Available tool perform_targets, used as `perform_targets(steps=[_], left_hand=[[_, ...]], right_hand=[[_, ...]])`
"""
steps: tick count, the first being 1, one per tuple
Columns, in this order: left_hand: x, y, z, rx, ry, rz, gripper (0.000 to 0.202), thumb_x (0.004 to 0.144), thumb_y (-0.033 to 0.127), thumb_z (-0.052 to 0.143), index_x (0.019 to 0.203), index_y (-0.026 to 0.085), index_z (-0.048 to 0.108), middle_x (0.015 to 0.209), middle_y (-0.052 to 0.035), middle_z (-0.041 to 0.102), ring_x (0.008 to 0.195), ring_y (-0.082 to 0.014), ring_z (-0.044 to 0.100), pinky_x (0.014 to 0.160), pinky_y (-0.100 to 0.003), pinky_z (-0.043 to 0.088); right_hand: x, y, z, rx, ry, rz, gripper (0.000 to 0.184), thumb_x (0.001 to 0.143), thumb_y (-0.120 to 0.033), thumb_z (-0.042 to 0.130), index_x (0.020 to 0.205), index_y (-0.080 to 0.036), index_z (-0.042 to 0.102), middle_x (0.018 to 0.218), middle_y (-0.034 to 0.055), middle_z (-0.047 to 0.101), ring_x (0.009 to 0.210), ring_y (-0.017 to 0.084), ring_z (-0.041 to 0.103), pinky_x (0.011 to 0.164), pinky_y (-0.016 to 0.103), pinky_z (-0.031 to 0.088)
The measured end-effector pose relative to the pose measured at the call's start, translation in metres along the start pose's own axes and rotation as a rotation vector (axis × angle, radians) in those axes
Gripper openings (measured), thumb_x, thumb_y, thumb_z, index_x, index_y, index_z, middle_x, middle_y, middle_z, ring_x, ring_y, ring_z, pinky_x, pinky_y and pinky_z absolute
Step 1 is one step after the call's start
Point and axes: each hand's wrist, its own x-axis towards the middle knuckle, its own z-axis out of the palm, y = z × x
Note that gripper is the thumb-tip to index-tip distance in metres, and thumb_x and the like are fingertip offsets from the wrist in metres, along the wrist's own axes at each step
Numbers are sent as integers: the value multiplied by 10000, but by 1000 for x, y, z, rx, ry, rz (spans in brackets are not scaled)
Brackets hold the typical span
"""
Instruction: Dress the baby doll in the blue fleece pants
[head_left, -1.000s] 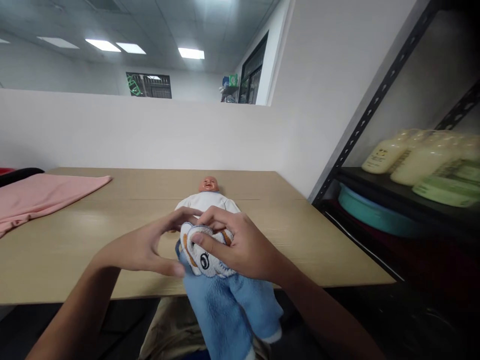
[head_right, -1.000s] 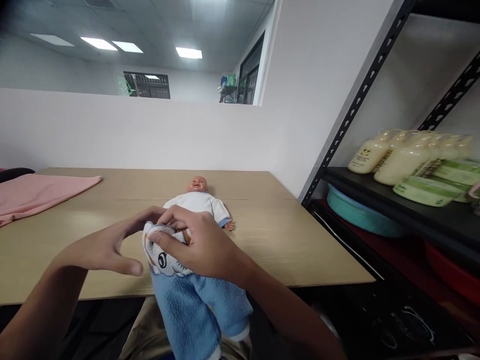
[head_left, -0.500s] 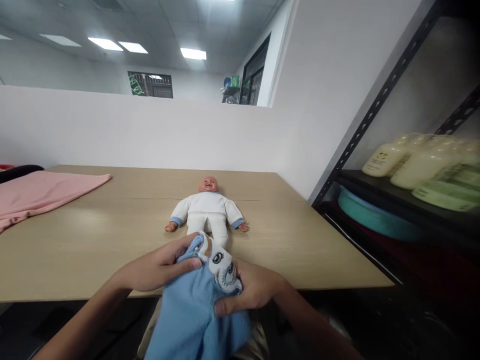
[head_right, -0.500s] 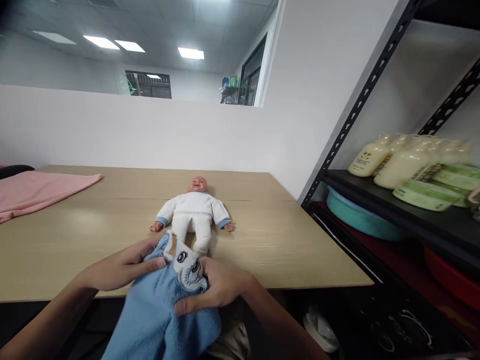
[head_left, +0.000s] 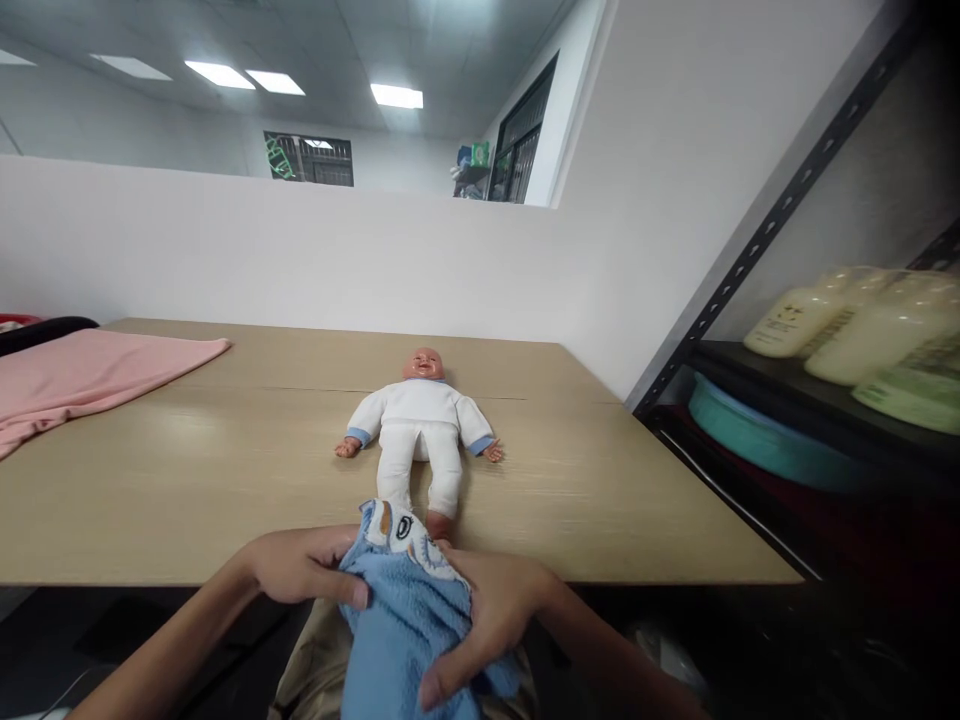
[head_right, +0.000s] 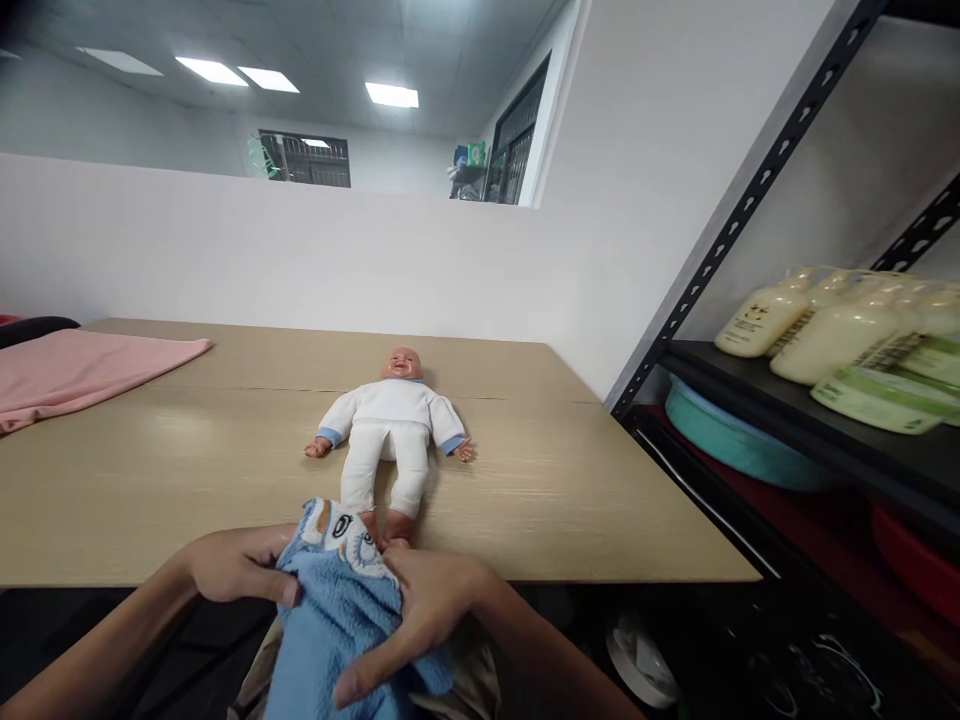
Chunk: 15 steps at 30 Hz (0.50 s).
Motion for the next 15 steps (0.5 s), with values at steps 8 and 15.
perform_targets(steps=[8, 15], left_hand=[[-3, -26, 22, -304, 16, -163, 716, 755, 788, 944, 1037, 143, 812, 893, -44, 716, 777, -182, 602, 747, -278, 579], [3, -43, 35, -528, 62, -55, 643, 661, 596, 1060, 1058, 132, 861, 876, -57, 802, 784, -192, 702, 834, -283, 611]], right_hand=[[-1, 48, 1, 241, 36, 63, 555, 870, -648, 950, 1214, -227, 839, 1151, 43, 809, 1101, 242, 764, 1160, 438, 589], [15, 67, 8, 304, -61, 68, 929, 486, -572, 1153, 1282, -227, 820, 1301, 87, 808, 1112, 267, 773, 1053, 384, 636]])
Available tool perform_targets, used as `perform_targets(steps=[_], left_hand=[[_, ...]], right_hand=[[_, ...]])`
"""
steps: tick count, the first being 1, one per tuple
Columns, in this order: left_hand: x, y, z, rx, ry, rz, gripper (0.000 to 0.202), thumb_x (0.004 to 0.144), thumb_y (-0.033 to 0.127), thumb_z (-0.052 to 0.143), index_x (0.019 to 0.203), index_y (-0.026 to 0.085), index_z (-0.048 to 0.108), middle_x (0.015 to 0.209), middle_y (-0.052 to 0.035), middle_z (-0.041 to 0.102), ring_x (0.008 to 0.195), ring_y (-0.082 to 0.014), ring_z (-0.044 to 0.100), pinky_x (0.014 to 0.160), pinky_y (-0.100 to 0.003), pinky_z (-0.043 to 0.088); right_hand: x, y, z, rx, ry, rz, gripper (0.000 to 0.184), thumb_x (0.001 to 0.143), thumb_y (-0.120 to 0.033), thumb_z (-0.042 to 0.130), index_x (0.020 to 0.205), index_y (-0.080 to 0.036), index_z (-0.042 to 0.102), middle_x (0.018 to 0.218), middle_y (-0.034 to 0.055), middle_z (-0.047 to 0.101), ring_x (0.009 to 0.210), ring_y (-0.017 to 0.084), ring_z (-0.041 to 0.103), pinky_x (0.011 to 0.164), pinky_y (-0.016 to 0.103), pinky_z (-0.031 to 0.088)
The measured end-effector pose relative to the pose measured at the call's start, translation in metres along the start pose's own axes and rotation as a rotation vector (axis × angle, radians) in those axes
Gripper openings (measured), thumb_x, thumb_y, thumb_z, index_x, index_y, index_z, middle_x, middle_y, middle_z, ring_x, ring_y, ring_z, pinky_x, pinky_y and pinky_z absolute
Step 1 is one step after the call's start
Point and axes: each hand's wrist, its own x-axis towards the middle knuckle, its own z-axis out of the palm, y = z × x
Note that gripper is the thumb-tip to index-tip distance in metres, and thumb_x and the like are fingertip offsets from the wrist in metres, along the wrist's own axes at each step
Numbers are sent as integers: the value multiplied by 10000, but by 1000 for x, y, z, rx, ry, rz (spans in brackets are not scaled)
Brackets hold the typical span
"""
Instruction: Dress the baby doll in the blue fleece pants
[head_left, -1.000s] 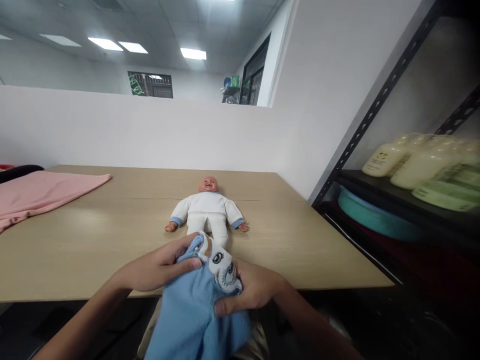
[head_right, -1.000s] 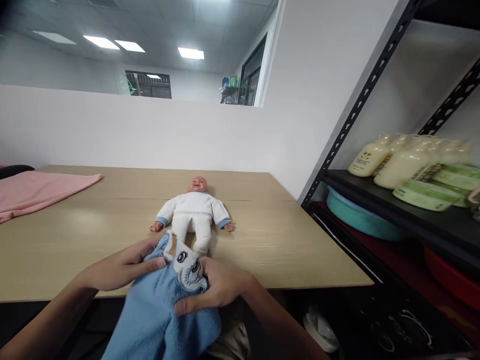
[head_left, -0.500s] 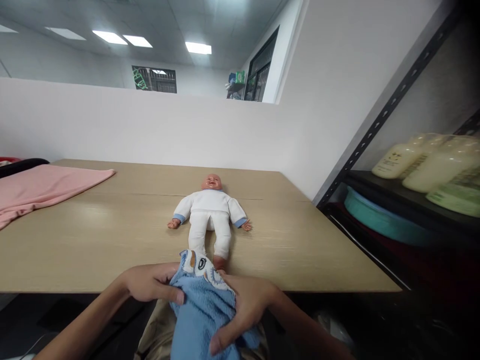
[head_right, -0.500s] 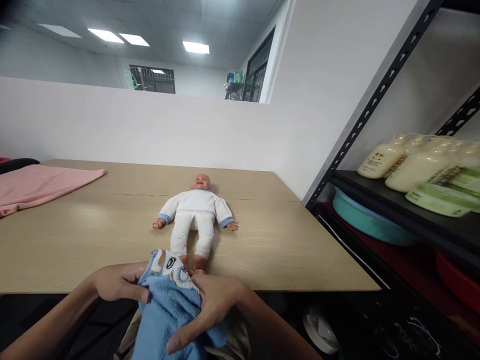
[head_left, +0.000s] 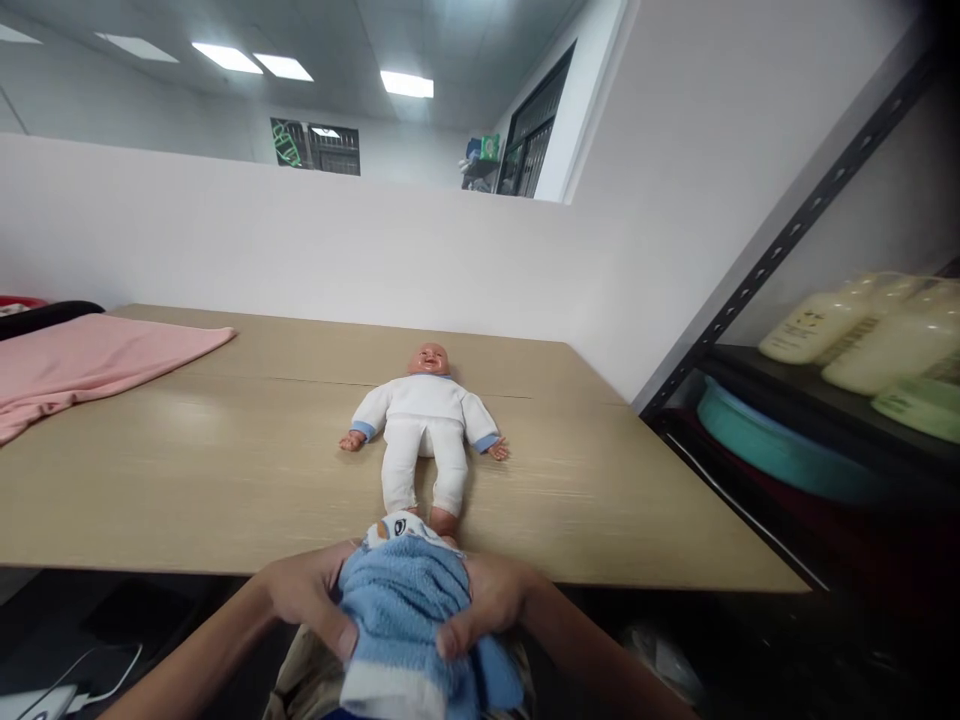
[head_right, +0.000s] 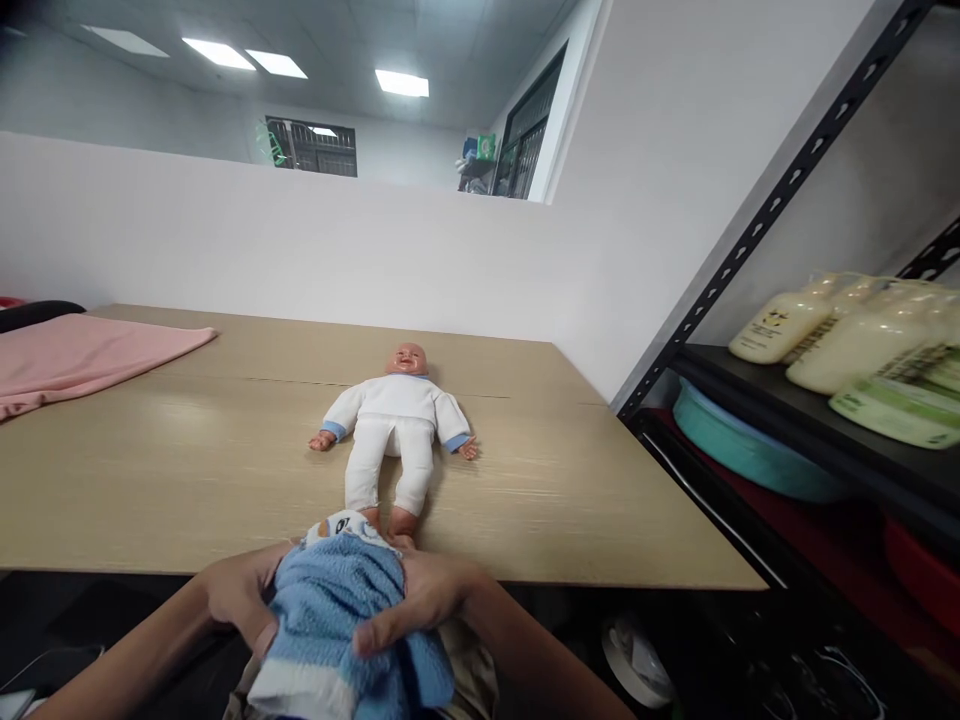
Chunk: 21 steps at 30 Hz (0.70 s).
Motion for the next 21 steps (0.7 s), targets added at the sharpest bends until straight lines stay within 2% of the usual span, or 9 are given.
perform_targets(steps=[2, 4, 8, 10, 13, 15, 17, 19, 21], left_hand=[[-3, -8, -4, 16, 59, 26, 671, 701, 627, 1038, 1134, 141, 874, 944, -73, 835, 868, -213, 742, 872, -287, 611], [-8, -14, -6, 58, 114, 32, 737, 723, 688, 1009, 1206, 149, 870, 1012, -95, 855, 982, -273, 782, 943, -348, 619], [-20, -11, 2, 21, 363, 31, 691, 852, 696, 920, 1298, 175, 843, 1183, -138, 859, 1200, -352, 773, 1167, -485, 549], [-22, -5, 12, -26, 461, 27, 644, 917, 682, 871, 1317, 178, 827, 1212, -147, 849, 1221, -350, 761, 1212, -507, 522], [-18, 3, 27, -1, 508, 26, 579, 965, 702, 813, 1188, 168, 835, 1077, -127, 842, 1120, -337, 770, 1135, -482, 572], [-13, 6, 33, 55, 552, 33, 554, 982, 710, 789, 1164, 188, 823, 1074, -111, 844, 1134, -342, 769, 1104, -465, 586], [-7, 7, 38, 159, 613, 45, 567, 953, 692, 829, 1260, 217, 791, 1221, -109, 845, 1256, -366, 747, 1143, -461, 569], [0, 6, 41, 335, 742, 57, 608, 909, 657, 871, 1328, 233, 748, 1331, -112, 822, 1318, -381, 722, 1151, -460, 557], [5, 5, 42, 541, 914, 42, 539, 916, 614, 836, 1279, 232, 720, 1273, -106, 821, 1246, -377, 737, 1086, -458, 562]], right_hand=[[3, 1, 6, 86, -94, 48, 1033, 455, -571, 1157, 1357, -228, 790, 1348, 105, 805, 1056, 262, 795, 1028, 396, 647], [3, 0, 11, 134, -116, 71, 1059, 475, -612, 1140, 1387, -212, 777, 1334, 121, 815, 1047, 277, 806, 1066, 444, 637], [-7, -14, 14, 176, 67, -90, 979, 622, -637, 1078, 1448, -217, 761, 1430, 138, 792, 1371, 363, 721, 1315, 554, 450], [-13, -26, 13, 163, 79, -187, 887, 749, -603, 1019, 1500, -228, 733, 1487, 140, 770, 1477, 366, 663, 1366, 564, 381], [-16, -42, 15, 89, 66, -243, 825, 830, -545, 980, 1538, -222, 705, 1522, 142, 757, 1485, 357, 667, 1354, 550, 417], [-15, -46, 21, 29, 200, -232, 783, 839, -500, 985, 1523, -231, 715, 1506, 125, 773, 1441, 351, 703, 1321, 527, 472], [-12, -46, 28, -73, 462, -200, 628, 893, -427, 936, 1466, -247, 752, 1458, 101, 805, 1406, 345, 730, 1292, 498, 511], [-9, -44, 34, -236, 705, -131, 394, 956, -343, 827, 1335, -241, 807, 1365, 94, 846, 1344, 348, 764, 1247, 491, 551], [-5, -43, 38, -426, 849, -41, 295, 951, -258, 742, 1233, -224, 820, 1272, 106, 868, 1254, 359, 797, 1188, 509, 588]])
